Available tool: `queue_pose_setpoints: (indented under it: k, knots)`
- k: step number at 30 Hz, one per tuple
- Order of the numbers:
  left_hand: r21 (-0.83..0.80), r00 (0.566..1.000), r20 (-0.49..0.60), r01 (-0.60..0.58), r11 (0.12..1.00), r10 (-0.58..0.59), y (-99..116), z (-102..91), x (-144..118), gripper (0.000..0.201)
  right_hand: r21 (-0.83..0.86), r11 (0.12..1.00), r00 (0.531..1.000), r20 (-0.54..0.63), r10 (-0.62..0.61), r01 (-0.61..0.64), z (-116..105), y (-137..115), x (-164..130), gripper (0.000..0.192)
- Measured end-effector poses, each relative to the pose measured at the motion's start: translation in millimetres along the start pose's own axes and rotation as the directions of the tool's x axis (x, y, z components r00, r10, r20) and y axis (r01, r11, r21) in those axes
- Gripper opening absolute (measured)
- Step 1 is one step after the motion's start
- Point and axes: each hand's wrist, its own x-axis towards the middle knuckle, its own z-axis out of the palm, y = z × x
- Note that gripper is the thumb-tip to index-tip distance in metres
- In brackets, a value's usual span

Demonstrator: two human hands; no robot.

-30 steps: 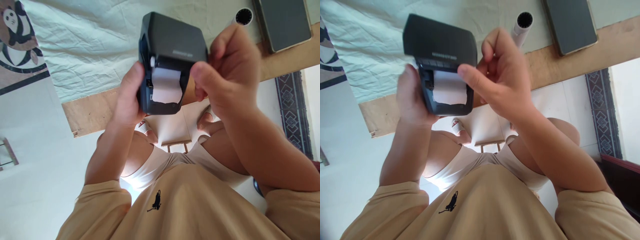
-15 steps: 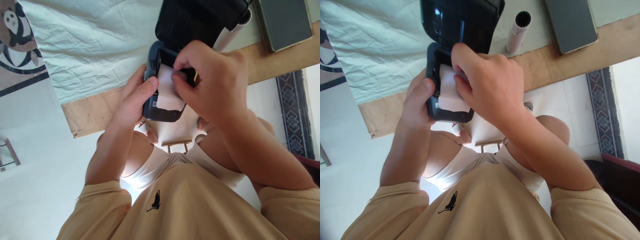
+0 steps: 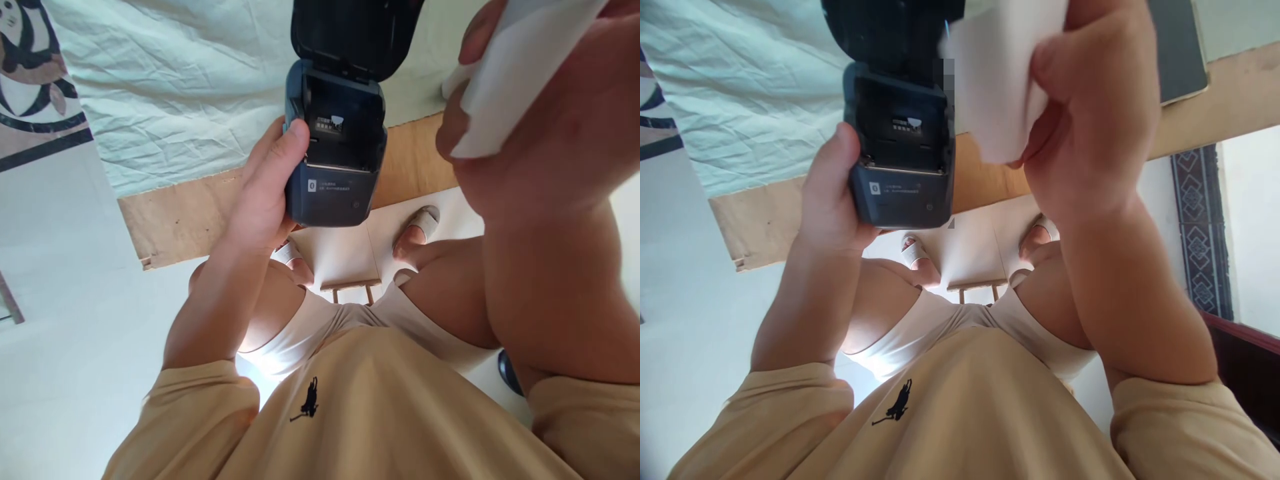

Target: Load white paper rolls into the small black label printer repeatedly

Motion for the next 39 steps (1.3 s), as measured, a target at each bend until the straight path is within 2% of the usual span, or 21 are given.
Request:
queue_pose_setpoints:
  k: [2,4,5,7,10,12,14,19,21,23,24,26,27,29,30,33,35,37,39]
  knots:
    - [0.005,0.998,0.003,0.060,0.998,-0.060,1,-0.1,0,0.035,0.132,0.990,0.997,-0.048,0.054,-0.048,1,16,4,0.022]
    - [0.004,0.998,-0.008,0.066,0.998,-0.066,1,0.4,0,0.036,0.096,0.994,0.998,-0.042,0.052,-0.048,0,32,5,0.023]
    - [-0.001,0.998,-0.013,0.061,0.998,-0.061,1,0.7,-1,0.034,0.022,0.999,0.998,-0.025,0.050,-0.050,0,38,4,0.024]
    - [-0.011,0.999,-0.023,0.049,0.999,-0.049,1,1.3,-2,0.028,-0.229,0.973,0.999,0.007,0.036,-0.034,-2,44,2,0.028]
    - [0.019,0.997,-0.053,0.059,0.998,-0.058,1,2.3,-3,0.026,-0.571,0.819,0.999,0.034,-0.034,0.047,-6,43,-1,0.032]
    - [0.045,0.995,-0.071,0.067,0.997,-0.064,1,3.0,-3,0.027,-0.671,0.735,0.995,0.073,-0.065,0.098,-9,41,-1,0.034]
    - [0.043,0.995,-0.067,0.074,0.996,-0.071,2,3.7,-2,0.026,-0.683,0.721,0.992,0.113,-0.049,0.113,-11,42,-1,0.039]
    - [0.065,0.996,-0.066,0.068,0.996,-0.064,4,4.6,-2,0.023,-0.688,0.723,0.991,0.132,0.039,0.063,-14,50,-4,0.048]
    - [0.083,0.995,-0.073,0.077,0.994,-0.071,4,4.2,-2,0.024,-0.653,0.752,0.984,0.177,0.031,0.094,-14,48,-7,0.055]
    - [0.065,0.997,-0.053,0.067,0.996,-0.064,4,3.3,-2,0.023,-0.591,0.789,0.976,0.213,-0.046,0.166,-17,43,-8,0.053]
    - [0.048,0.998,-0.036,0.059,0.997,-0.057,3,2.9,-2,0.022,-0.564,0.797,0.973,0.190,-0.129,0.215,-19,40,-8,0.046]
    - [0.017,0.999,-0.010,0.043,0.999,-0.042,2,2.2,-2,0.022,-0.562,0.777,0.953,0.068,-0.297,0.282,-27,38,-4,0.028]
    - [0.006,0.999,-0.008,0.042,0.999,-0.042,2,2.1,-2,0.023,-0.571,0.761,0.919,-0.028,-0.393,0.308,-32,40,-1,0.024]
    - [-0.006,0.998,-0.016,0.053,0.999,-0.053,2,2.4,-3,0.026,-0.600,0.749,0.900,-0.104,-0.423,0.282,-40,48,6,0.030]
    - [-0.010,0.998,-0.024,0.055,0.998,-0.055,2,2.8,-3,0.027,-0.601,0.754,0.910,-0.103,-0.402,0.265,-43,53,9,0.037]
    - [-0.018,0.998,-0.040,0.050,0.999,-0.050,3,4.0,-4,0.026,-0.658,0.738,0.970,-0.049,-0.240,0.150,-46,67,17,0.054]
    - [-0.014,0.998,-0.039,0.046,0.999,-0.046,4,4.5,-4,0.024,-0.707,0.703,0.988,-0.042,-0.151,0.078,-44,73,18,0.057]
    - [0.002,0.998,-0.033,0.048,0.999,-0.048,3,4.5,-4,0.023,-0.706,0.704,0.985,-0.057,-0.166,0.078,-42,77,18,0.055]
    - [0.032,0.998,-0.040,0.046,0.998,-0.044,3,4.2,-4,0.024,-0.675,0.725,0.970,-0.053,-0.235,0.139,-42,79,17,0.057]
